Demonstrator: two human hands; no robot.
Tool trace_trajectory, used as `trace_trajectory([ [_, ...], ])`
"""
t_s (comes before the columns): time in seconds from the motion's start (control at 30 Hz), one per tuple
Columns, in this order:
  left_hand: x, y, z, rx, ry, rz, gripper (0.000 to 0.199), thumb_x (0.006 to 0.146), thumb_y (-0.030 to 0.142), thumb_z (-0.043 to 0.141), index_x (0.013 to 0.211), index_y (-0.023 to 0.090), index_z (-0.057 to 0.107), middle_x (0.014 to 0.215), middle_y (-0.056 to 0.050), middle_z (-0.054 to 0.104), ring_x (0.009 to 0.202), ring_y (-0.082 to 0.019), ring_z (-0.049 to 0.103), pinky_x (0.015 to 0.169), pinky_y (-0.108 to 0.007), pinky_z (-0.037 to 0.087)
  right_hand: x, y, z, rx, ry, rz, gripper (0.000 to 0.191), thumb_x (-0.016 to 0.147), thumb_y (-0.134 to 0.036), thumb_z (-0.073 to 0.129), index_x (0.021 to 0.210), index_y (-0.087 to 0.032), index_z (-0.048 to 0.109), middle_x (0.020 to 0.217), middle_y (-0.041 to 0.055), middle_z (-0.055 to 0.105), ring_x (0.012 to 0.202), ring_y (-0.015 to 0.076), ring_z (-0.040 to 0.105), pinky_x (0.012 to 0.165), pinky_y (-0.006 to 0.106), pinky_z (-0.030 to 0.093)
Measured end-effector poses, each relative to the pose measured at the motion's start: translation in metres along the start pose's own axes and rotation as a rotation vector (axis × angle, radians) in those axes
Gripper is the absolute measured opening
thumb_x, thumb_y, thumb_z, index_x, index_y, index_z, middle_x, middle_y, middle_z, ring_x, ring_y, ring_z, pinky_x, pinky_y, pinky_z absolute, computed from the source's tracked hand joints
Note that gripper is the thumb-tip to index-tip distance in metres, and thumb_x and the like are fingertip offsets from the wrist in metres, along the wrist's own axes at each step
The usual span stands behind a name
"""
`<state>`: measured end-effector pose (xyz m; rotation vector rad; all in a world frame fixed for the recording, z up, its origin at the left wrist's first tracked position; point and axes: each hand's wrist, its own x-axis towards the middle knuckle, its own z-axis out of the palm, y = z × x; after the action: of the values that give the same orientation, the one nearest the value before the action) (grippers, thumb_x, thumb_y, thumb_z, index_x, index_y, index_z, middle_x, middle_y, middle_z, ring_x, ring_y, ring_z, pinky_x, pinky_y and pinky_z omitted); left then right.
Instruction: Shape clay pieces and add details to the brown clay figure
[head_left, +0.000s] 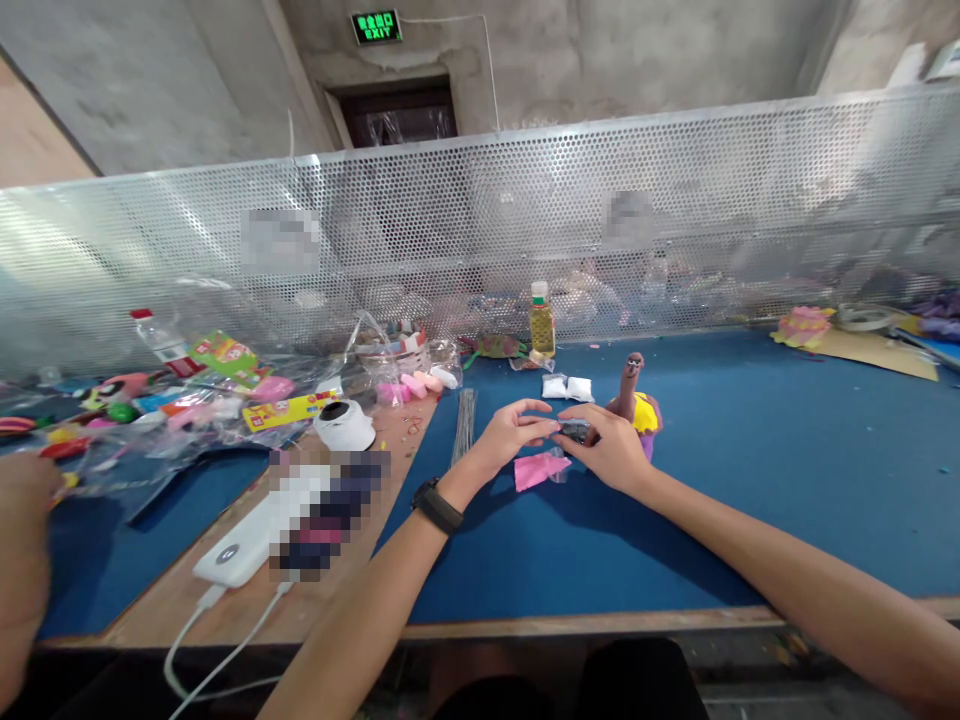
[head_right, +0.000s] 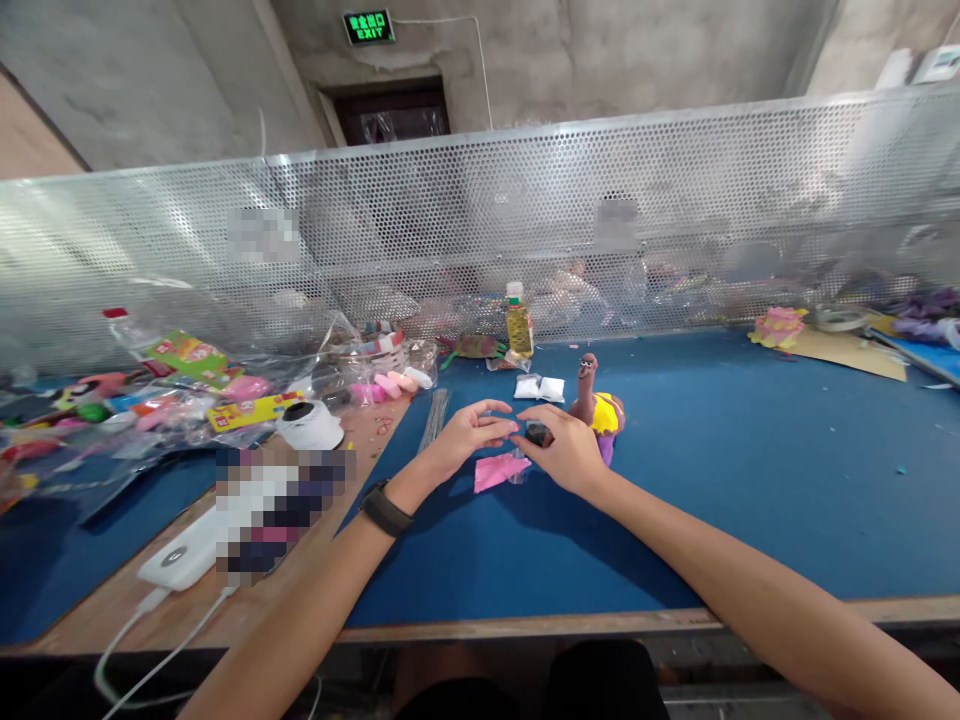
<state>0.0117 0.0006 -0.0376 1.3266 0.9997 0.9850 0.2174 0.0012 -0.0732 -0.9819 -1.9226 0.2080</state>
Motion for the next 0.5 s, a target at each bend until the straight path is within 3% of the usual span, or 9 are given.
trace_trajectory([
  [0.3,0.001,-0.0031,-0.0008,-0.019,0.003,-0.002,0.044,0.076,0.035,0.089,0.11,0.016,0.068,0.101,-0.01,0.078,0.091,-0.018,0.073,0.082,-0.029,0.054,0.0011,-0.0036,-0.002,0.025,-0.008,-0.072,0.017,0.098,-0.035,0.065,0.105,-0.025,0.078,0.112,0.004,0.08,0.053,0.0109,0.061,0.056,0.027,0.055],
  [0.5,0.0021,-0.0025,-0.0021,-0.021,0.002,0.008,0.045,0.075,0.037,0.089,0.109,0.017,0.068,0.101,-0.009,0.078,0.091,-0.018,0.072,0.081,-0.028,0.053,0.0009,-0.0009,-0.0007,0.038,0.028,-0.081,0.018,0.097,-0.037,0.069,0.107,-0.026,0.08,0.113,0.004,0.08,0.052,0.0106,0.062,0.056,0.028,0.057],
])
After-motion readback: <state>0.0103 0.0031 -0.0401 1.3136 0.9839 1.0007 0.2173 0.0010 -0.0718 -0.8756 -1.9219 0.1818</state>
